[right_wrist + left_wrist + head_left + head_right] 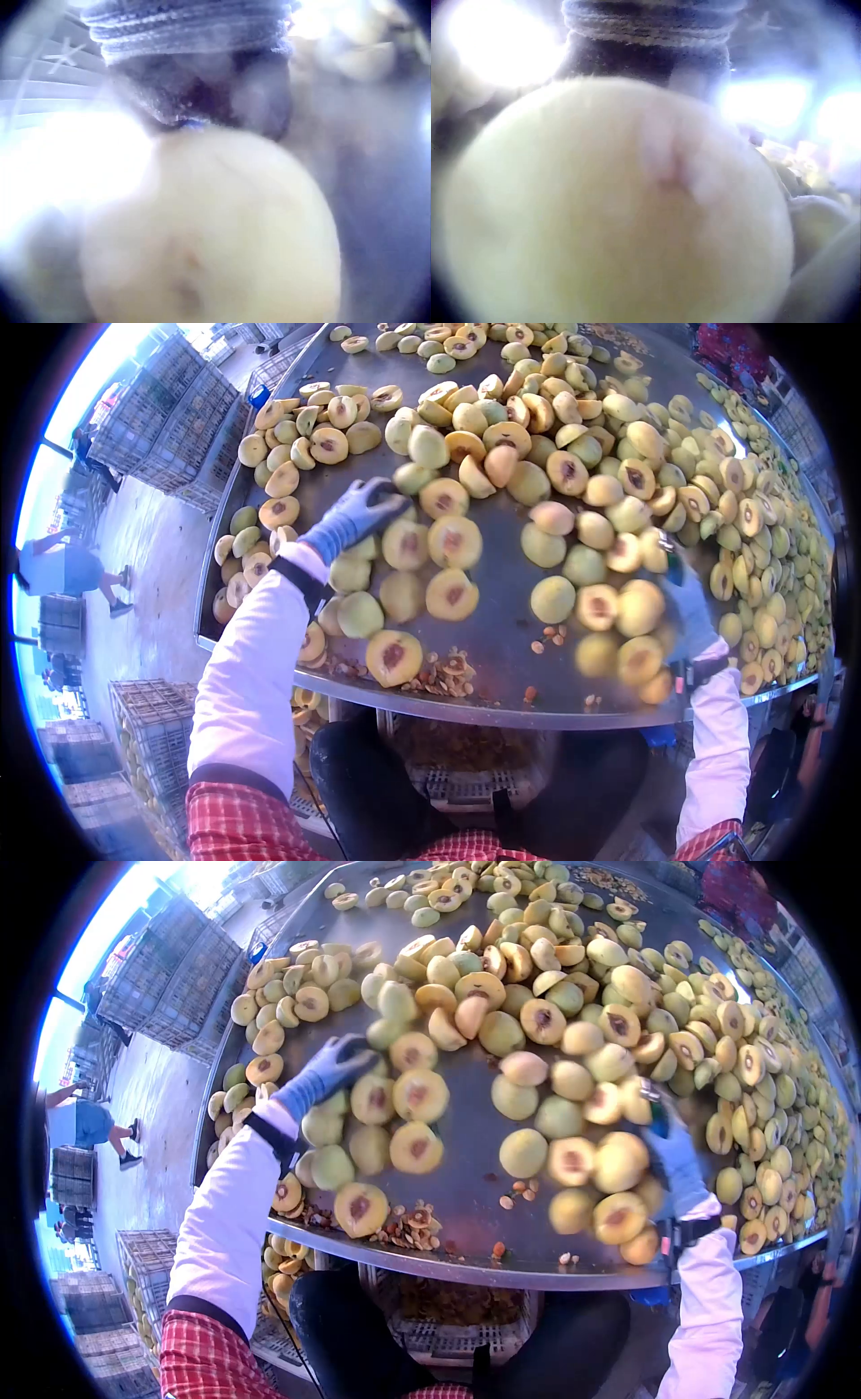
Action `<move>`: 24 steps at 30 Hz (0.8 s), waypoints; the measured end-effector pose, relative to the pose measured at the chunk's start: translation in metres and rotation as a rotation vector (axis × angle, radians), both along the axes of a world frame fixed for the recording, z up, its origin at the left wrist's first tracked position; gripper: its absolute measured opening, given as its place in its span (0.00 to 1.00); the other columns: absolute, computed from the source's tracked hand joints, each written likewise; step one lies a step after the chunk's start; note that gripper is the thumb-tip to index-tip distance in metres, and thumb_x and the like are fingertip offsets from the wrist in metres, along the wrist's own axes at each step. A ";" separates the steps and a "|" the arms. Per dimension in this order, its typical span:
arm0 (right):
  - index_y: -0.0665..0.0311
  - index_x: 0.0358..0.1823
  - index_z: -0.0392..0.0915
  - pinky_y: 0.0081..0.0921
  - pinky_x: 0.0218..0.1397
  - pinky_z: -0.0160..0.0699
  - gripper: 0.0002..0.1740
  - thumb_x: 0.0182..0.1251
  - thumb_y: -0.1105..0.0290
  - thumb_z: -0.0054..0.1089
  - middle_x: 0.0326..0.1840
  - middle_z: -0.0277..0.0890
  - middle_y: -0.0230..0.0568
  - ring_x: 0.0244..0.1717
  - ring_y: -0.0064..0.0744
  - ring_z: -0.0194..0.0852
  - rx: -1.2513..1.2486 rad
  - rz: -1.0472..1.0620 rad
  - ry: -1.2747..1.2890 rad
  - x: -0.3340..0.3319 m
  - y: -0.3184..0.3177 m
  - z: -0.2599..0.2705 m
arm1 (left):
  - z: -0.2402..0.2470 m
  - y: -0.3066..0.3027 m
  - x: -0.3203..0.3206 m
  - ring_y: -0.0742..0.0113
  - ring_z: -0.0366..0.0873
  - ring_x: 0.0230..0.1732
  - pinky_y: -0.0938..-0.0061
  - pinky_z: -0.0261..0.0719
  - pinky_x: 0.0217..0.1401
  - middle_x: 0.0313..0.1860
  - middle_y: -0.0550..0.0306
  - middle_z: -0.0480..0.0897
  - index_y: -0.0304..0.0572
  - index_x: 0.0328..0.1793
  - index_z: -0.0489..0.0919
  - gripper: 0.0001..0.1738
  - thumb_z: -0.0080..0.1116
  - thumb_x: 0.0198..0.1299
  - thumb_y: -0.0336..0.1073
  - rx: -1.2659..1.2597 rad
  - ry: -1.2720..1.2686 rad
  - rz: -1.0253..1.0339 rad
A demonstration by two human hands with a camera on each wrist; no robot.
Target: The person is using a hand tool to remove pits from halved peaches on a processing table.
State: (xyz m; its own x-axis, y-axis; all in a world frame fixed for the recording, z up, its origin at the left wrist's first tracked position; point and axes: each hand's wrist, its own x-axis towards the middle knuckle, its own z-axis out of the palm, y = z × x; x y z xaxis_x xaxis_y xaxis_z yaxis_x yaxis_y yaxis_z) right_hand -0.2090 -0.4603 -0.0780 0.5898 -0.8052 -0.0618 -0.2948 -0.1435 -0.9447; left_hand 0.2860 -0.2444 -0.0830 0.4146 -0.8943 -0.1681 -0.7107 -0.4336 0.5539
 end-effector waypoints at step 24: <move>0.53 0.69 0.66 0.26 0.43 0.79 0.33 0.60 0.62 0.62 0.42 0.77 0.40 0.35 0.28 0.76 -0.164 0.478 0.145 0.102 0.039 0.017 | 0.032 -0.063 -0.084 0.69 0.76 0.50 0.74 0.78 0.49 0.51 0.54 0.79 0.45 0.62 0.74 0.28 0.58 0.63 0.54 0.112 0.478 -0.330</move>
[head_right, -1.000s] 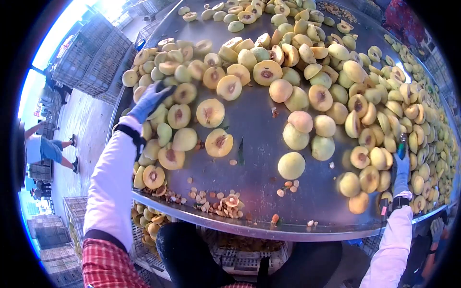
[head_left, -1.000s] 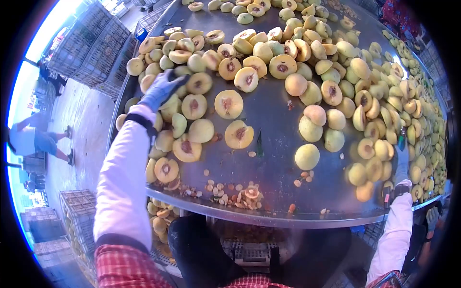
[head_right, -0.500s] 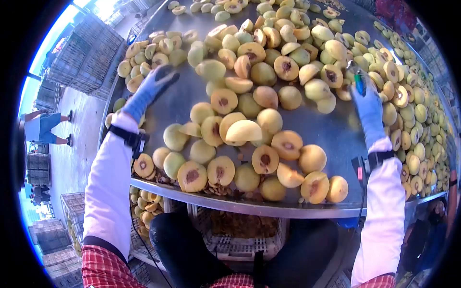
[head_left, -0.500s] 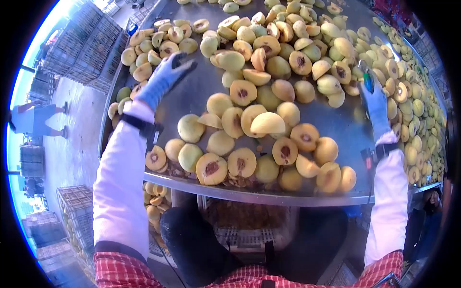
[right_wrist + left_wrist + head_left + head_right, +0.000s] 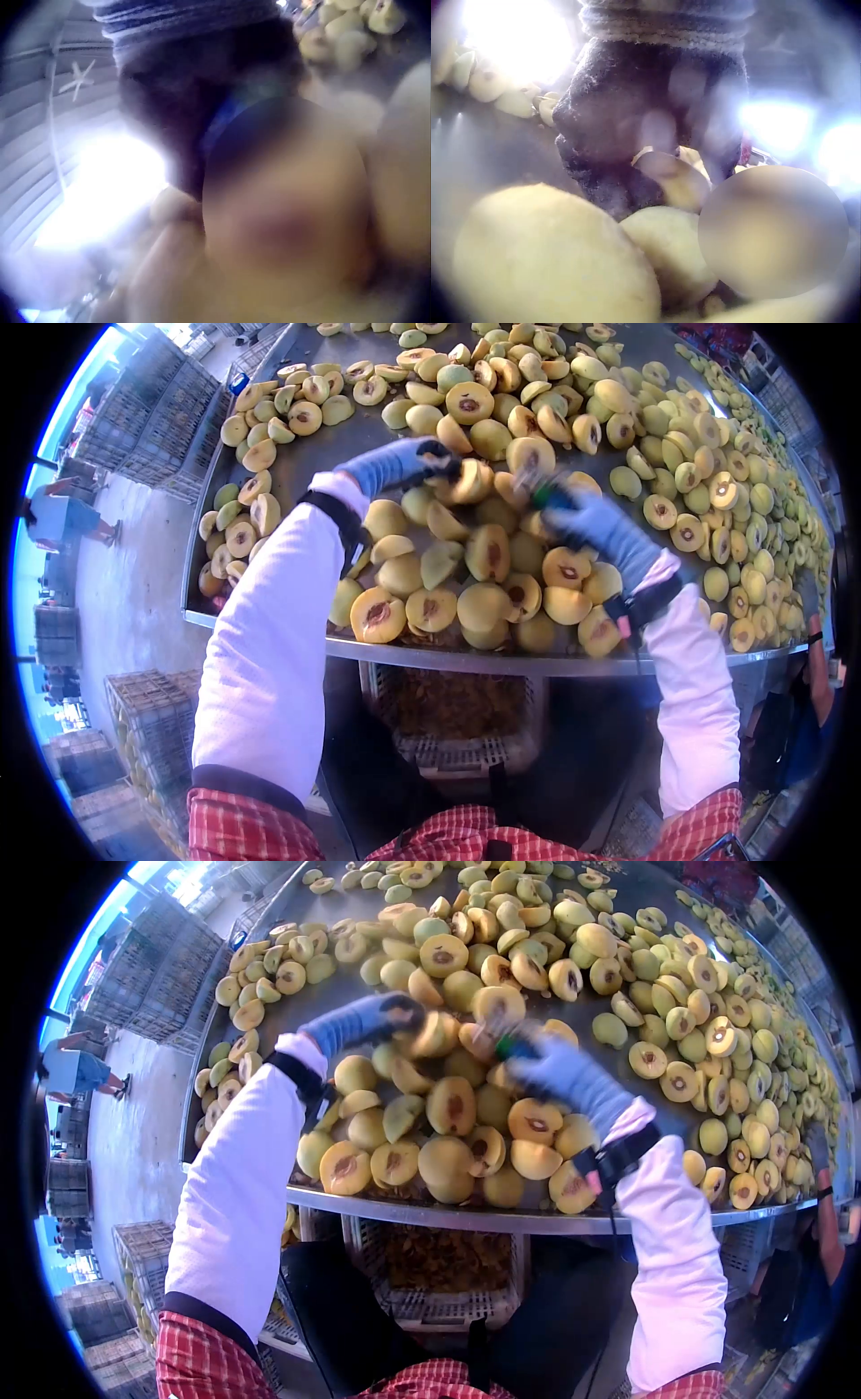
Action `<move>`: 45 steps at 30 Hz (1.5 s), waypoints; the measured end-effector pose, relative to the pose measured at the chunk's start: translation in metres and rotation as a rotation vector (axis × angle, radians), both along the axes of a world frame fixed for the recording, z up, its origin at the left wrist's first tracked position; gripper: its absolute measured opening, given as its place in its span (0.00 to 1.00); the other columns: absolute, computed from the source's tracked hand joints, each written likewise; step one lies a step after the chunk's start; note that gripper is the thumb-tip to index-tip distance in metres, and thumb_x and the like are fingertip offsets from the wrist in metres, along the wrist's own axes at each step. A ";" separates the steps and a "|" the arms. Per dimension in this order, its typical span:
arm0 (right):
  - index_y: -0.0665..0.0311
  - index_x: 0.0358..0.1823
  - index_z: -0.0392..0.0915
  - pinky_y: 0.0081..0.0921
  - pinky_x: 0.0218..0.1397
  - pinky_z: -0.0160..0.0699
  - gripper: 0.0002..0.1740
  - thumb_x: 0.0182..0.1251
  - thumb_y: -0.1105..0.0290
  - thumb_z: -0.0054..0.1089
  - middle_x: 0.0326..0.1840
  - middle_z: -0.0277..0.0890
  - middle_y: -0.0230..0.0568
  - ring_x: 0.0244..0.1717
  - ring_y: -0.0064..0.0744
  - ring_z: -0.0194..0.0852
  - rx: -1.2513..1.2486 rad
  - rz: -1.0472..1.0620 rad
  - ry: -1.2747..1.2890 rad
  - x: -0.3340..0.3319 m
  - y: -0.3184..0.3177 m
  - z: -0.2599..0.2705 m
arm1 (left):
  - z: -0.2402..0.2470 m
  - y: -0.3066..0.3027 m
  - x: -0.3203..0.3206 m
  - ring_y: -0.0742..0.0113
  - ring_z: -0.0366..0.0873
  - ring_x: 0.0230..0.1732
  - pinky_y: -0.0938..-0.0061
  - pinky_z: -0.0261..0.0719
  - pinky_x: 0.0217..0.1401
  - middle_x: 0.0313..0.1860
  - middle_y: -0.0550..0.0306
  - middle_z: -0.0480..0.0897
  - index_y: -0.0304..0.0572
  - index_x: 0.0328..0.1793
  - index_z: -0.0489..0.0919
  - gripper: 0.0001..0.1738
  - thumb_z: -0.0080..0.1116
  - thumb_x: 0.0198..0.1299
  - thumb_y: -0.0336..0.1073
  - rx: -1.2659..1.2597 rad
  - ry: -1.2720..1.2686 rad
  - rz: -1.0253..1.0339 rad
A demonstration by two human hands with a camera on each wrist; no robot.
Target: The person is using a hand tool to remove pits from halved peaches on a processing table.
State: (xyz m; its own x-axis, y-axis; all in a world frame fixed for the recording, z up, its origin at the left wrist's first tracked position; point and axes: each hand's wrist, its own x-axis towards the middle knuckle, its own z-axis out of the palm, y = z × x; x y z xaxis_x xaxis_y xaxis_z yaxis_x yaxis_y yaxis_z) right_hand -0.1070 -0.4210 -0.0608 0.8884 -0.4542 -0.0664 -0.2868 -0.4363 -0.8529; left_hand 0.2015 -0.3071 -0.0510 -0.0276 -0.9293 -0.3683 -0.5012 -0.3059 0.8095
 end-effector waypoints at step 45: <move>0.66 0.51 0.76 0.28 0.40 0.80 0.19 0.57 0.74 0.68 0.38 0.79 0.47 0.36 0.39 0.83 0.118 -0.501 -0.426 -0.130 0.337 0.036 | 0.037 0.314 -0.325 0.68 0.81 0.46 0.75 0.78 0.49 0.44 0.50 0.83 0.34 0.61 0.72 0.19 0.49 0.72 0.40 -0.358 0.300 0.740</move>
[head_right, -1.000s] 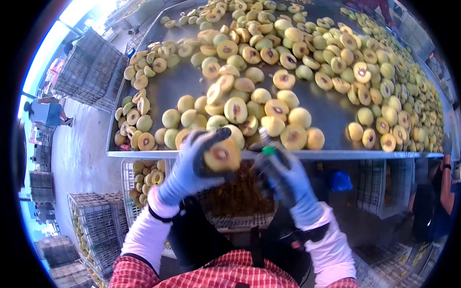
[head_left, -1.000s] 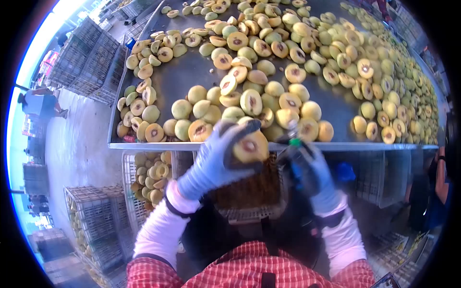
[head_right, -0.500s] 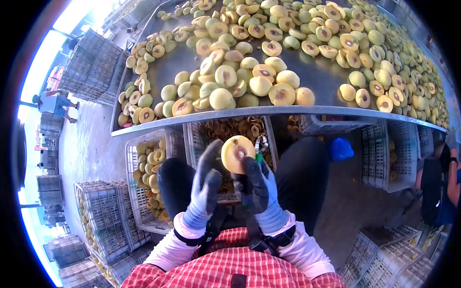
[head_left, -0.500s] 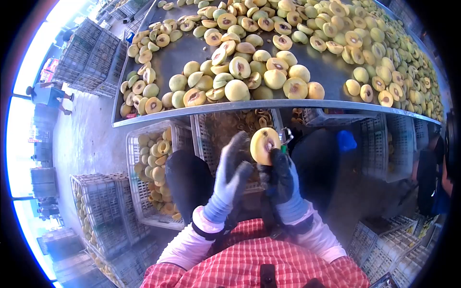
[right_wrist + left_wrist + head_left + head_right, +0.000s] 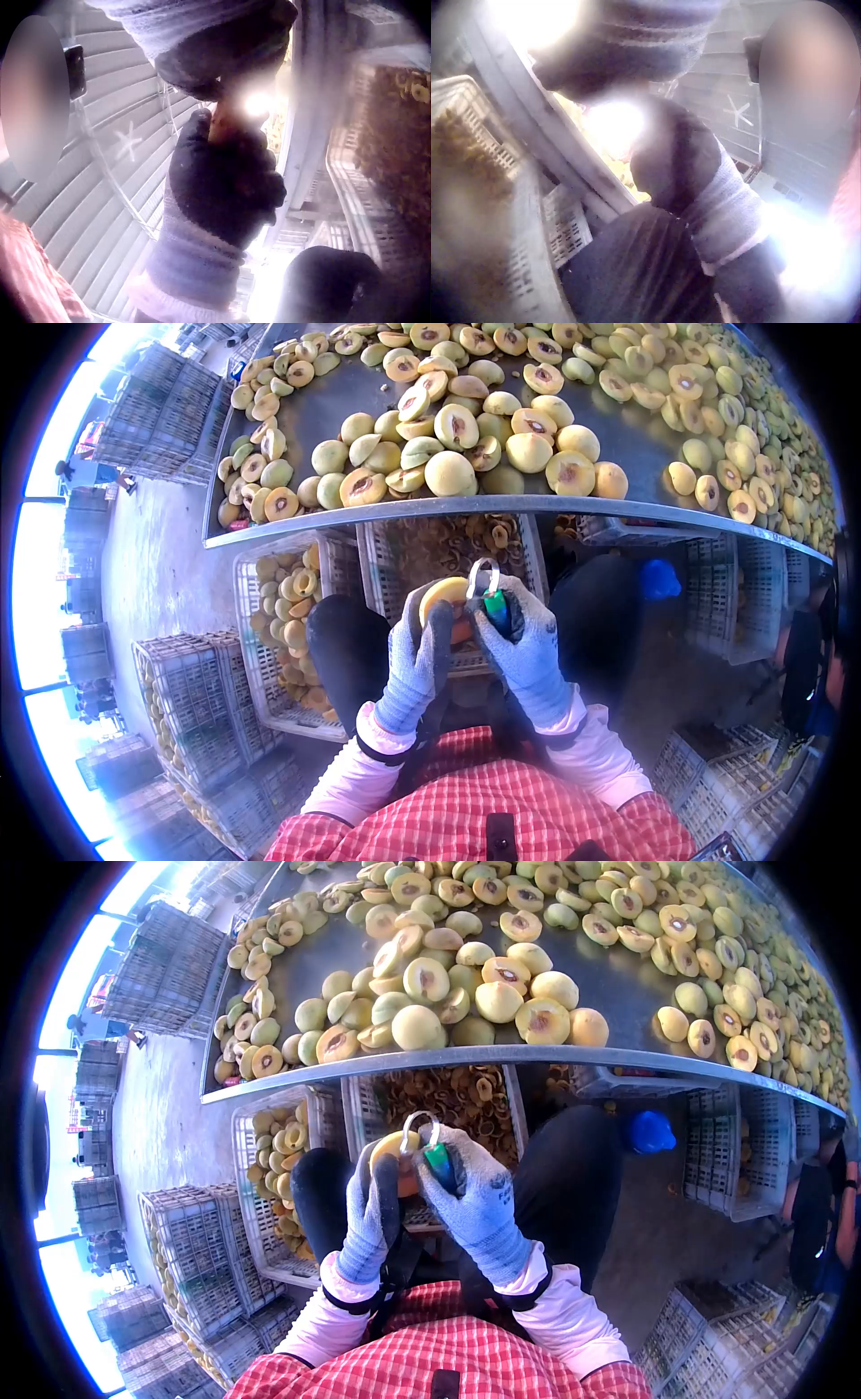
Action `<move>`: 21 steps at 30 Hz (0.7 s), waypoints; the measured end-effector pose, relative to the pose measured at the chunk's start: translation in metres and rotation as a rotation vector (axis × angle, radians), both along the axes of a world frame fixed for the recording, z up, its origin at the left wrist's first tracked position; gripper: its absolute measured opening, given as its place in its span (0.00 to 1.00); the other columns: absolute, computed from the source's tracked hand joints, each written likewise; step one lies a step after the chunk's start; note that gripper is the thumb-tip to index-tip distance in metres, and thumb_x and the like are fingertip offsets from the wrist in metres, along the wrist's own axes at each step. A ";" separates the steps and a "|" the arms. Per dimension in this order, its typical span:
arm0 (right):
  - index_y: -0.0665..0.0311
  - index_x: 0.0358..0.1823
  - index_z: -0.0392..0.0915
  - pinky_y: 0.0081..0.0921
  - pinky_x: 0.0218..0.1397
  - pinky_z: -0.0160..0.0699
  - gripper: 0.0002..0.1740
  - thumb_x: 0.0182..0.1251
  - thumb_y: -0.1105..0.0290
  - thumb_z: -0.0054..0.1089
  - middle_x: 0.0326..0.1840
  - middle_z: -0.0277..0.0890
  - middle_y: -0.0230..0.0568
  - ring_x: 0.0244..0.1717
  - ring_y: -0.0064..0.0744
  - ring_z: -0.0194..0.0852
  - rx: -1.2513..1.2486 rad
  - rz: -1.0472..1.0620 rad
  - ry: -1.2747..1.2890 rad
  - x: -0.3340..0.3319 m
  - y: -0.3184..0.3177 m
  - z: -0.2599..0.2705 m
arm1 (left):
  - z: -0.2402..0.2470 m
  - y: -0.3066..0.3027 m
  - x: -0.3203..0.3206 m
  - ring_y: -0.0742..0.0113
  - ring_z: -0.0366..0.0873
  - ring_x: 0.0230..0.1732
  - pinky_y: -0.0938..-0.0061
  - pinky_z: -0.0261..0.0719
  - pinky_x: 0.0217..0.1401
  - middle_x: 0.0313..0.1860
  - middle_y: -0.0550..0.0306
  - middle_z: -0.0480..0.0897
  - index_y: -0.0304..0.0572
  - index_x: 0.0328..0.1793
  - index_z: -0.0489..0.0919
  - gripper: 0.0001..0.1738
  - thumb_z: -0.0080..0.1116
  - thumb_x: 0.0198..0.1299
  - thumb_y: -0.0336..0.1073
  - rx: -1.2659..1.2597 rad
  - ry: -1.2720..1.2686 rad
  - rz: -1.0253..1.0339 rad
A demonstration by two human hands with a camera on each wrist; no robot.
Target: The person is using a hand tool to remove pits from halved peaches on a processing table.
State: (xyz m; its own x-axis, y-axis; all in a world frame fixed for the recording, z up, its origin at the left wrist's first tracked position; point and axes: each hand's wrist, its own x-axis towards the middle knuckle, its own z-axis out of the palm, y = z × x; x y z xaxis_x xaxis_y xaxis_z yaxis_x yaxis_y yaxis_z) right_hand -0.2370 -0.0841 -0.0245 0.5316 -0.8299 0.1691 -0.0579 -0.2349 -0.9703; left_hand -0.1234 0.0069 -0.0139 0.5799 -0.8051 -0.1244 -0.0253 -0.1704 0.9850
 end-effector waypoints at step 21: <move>0.66 0.40 0.71 0.36 0.28 0.75 0.12 0.68 0.63 0.58 0.25 0.75 0.52 0.27 0.51 0.79 -0.128 0.111 0.307 -0.013 0.042 -0.009 | -0.006 0.002 -0.014 0.69 0.78 0.48 0.78 0.77 0.53 0.49 0.53 0.80 0.36 0.59 0.75 0.22 0.50 0.71 0.47 -0.145 0.099 0.216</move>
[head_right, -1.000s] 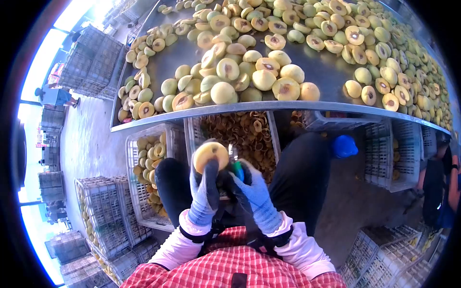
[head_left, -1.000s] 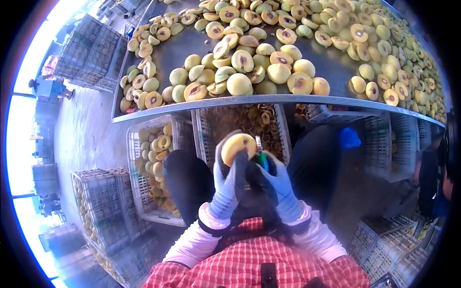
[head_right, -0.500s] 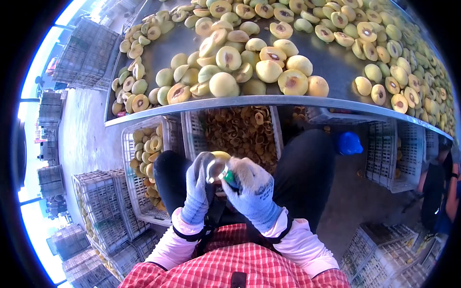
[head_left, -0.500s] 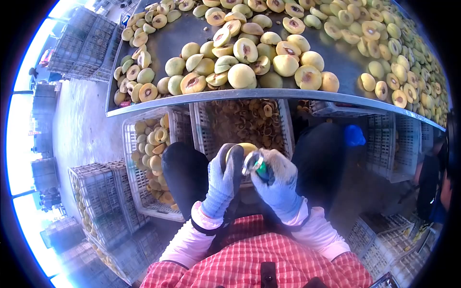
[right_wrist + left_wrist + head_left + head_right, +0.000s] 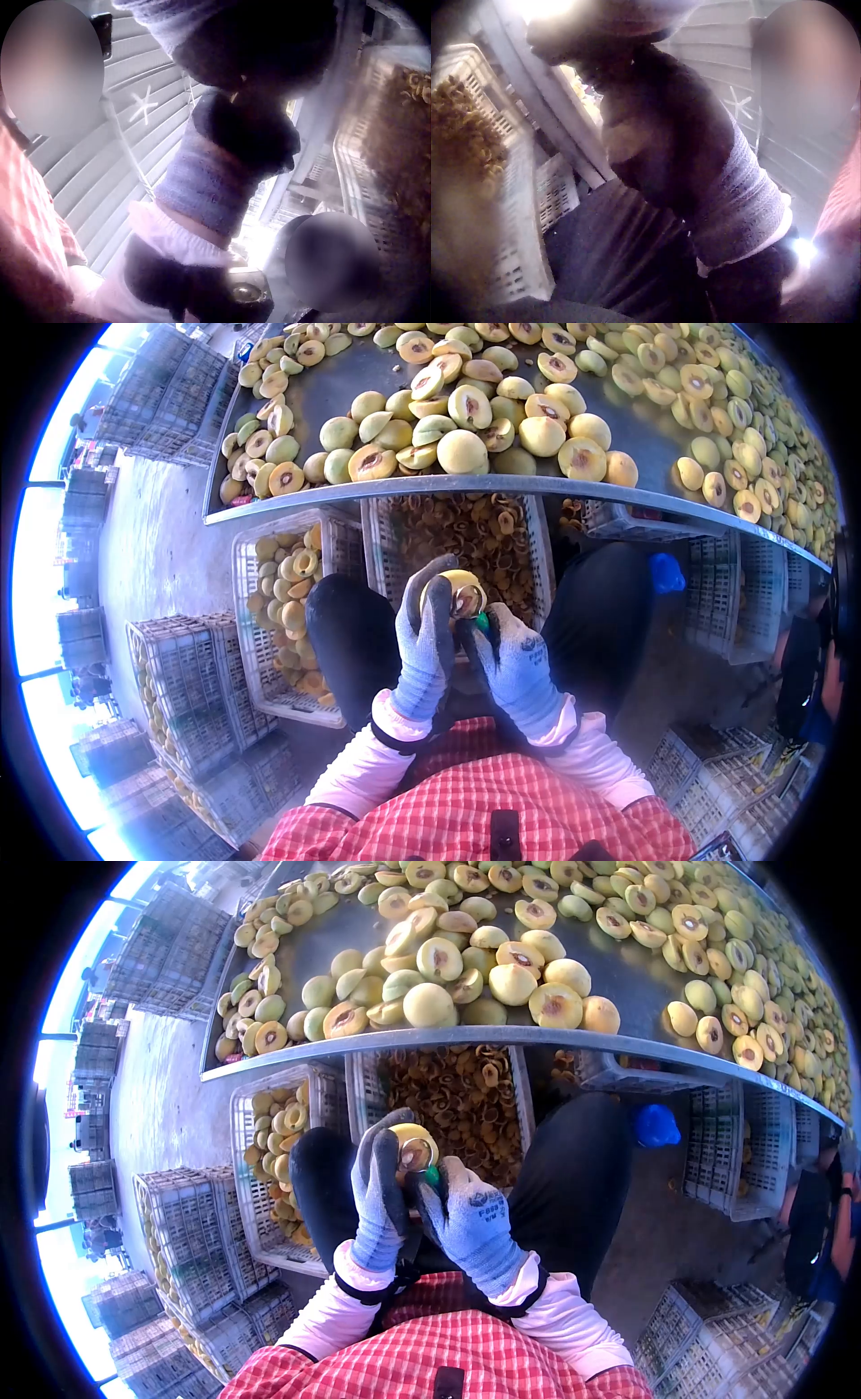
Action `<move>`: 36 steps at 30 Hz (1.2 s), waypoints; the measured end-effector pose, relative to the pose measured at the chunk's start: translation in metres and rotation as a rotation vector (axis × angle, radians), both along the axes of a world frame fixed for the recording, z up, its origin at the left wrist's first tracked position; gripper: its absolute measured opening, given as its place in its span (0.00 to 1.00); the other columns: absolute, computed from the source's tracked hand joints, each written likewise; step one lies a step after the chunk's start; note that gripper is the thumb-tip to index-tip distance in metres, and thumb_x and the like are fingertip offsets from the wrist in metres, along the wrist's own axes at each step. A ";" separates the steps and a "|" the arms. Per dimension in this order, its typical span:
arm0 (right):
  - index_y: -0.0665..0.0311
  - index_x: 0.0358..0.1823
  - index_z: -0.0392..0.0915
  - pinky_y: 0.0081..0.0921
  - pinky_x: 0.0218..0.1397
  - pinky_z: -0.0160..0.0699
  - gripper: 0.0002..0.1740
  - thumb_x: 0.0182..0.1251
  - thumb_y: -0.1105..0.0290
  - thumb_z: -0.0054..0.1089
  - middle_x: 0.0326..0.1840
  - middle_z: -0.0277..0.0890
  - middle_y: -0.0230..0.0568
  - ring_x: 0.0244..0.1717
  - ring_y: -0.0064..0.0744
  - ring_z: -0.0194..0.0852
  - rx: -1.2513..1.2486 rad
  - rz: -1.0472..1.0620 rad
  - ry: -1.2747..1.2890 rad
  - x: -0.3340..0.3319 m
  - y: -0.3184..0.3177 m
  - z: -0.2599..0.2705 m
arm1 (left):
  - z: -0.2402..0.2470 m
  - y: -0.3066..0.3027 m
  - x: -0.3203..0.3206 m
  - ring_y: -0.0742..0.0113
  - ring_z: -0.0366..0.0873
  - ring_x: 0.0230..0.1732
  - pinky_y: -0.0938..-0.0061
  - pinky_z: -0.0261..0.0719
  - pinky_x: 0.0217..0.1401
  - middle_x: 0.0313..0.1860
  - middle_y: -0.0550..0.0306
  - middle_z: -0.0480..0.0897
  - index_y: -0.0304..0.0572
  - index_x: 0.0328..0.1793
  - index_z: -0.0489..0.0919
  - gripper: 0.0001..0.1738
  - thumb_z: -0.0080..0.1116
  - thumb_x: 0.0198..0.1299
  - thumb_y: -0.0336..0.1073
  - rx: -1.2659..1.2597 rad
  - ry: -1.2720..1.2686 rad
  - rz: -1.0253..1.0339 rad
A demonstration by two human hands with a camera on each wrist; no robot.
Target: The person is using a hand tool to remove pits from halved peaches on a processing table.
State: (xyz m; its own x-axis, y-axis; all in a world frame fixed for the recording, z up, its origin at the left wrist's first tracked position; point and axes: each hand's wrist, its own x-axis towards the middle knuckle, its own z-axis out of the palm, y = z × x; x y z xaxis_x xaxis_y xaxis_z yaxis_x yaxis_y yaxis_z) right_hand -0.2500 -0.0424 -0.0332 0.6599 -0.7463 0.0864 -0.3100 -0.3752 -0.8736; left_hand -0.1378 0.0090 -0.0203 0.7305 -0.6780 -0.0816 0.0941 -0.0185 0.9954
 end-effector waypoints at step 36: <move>0.72 0.43 0.72 0.35 0.30 0.73 0.10 0.70 0.69 0.52 0.25 0.75 0.54 0.27 0.52 0.78 0.481 0.066 -0.200 -0.028 0.015 0.001 | -0.008 0.006 -0.019 0.69 0.80 0.43 0.75 0.78 0.49 0.42 0.53 0.82 0.36 0.52 0.77 0.16 0.55 0.68 0.42 0.065 -0.068 -0.016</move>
State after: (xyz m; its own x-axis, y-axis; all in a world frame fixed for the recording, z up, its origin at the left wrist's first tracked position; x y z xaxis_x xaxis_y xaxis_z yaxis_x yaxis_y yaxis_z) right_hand -0.2776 -0.0270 -0.0325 0.7124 -0.6901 -0.1274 -0.1092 0.0703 -0.9915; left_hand -0.1570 0.0148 -0.0284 0.7251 -0.6844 -0.0761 0.0254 -0.0838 0.9962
